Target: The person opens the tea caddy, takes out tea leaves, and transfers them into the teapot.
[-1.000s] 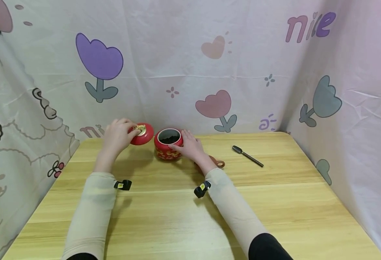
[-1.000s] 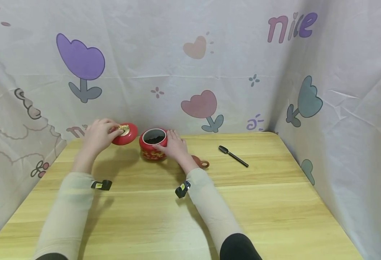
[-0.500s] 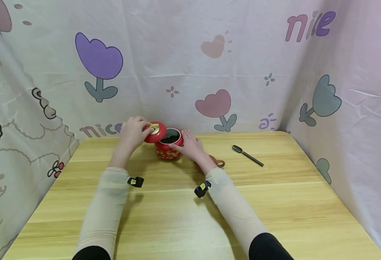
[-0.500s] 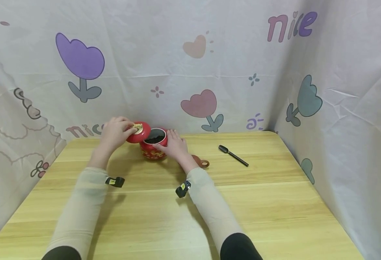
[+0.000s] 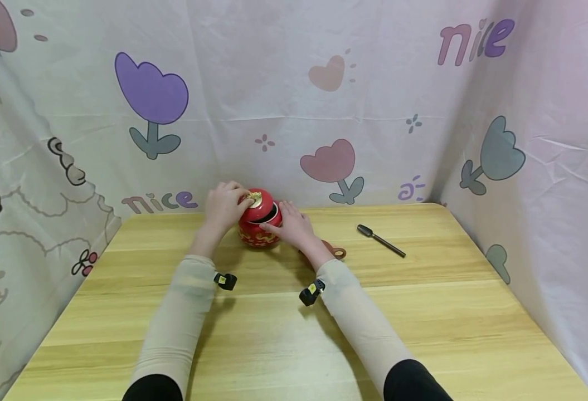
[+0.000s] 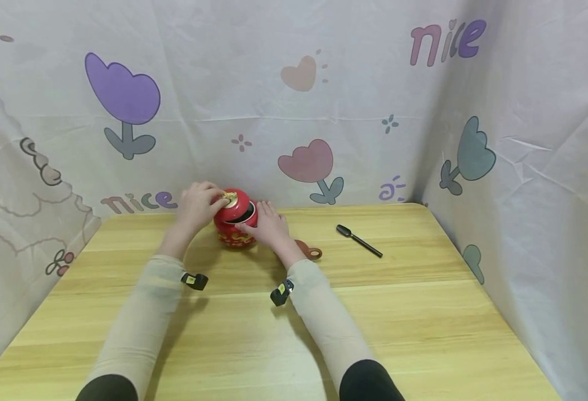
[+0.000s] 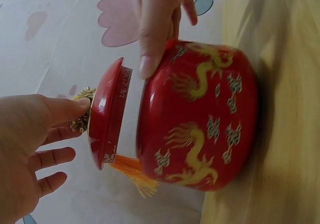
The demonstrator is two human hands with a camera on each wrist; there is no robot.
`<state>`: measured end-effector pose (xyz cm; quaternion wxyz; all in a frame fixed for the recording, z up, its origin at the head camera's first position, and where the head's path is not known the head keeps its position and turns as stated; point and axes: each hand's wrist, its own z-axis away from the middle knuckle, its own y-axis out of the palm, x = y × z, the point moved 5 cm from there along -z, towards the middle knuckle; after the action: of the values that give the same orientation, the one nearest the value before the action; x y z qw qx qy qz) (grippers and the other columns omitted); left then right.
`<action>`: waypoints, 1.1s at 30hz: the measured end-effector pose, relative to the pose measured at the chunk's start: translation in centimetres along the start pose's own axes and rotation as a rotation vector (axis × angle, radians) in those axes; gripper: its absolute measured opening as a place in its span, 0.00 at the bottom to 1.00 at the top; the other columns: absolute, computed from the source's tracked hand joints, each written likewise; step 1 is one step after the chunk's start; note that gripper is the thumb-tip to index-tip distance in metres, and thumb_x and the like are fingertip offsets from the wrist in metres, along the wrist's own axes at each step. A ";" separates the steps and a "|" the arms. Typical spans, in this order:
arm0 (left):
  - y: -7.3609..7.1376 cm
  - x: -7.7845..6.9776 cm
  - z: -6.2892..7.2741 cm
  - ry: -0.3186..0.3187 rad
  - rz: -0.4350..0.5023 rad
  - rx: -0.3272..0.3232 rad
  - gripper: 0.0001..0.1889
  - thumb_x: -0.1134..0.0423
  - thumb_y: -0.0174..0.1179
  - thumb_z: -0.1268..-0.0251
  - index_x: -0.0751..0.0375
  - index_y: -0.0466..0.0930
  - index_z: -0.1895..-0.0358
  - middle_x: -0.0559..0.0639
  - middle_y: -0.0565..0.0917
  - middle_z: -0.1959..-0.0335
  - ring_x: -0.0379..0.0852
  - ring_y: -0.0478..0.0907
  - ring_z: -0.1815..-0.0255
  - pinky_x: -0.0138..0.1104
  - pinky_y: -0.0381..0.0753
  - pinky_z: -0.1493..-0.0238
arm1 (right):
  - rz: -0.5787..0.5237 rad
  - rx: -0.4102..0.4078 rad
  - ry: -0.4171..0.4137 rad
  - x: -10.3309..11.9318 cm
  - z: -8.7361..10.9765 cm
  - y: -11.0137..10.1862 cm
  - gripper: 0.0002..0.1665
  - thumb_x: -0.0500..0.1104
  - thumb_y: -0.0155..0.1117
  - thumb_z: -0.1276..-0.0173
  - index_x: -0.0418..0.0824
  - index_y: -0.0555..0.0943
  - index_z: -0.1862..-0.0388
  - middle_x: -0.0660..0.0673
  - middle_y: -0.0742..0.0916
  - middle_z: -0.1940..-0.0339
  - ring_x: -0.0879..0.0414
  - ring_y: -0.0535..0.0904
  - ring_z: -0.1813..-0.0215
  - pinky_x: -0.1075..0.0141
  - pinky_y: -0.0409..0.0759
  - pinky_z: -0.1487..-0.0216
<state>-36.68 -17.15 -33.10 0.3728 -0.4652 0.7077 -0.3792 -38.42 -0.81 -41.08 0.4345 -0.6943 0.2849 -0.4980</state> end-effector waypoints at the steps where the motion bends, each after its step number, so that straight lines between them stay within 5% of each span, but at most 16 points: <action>1: 0.2 -0.1 0.0 0.001 0.002 -0.006 0.16 0.50 0.61 0.34 0.57 0.86 0.53 0.54 0.83 0.50 0.57 0.74 0.46 0.52 0.74 0.49 | 0.001 0.000 -0.001 0.0 0.0 0.0 0.55 0.74 0.55 0.37 0.42 0.56 0.23 0.43 0.64 0.22 0.45 0.53 0.19 0.41 0.58 0.25; 33: 2.6 -0.6 -0.4 -0.014 -0.004 0.018 0.16 0.50 0.60 0.33 0.56 0.86 0.52 0.53 0.83 0.48 0.56 0.75 0.46 0.49 0.75 0.50 | 0.032 -0.011 0.003 -0.3 -0.2 0.3 0.57 0.74 0.54 0.37 0.38 0.56 0.23 0.42 0.63 0.21 0.46 0.53 0.19 0.43 0.60 0.25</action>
<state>-37.80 -15.77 -35.12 0.3811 -0.4658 0.7007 -0.3831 -38.68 -0.80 -41.48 0.4382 -0.6913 0.2993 -0.4903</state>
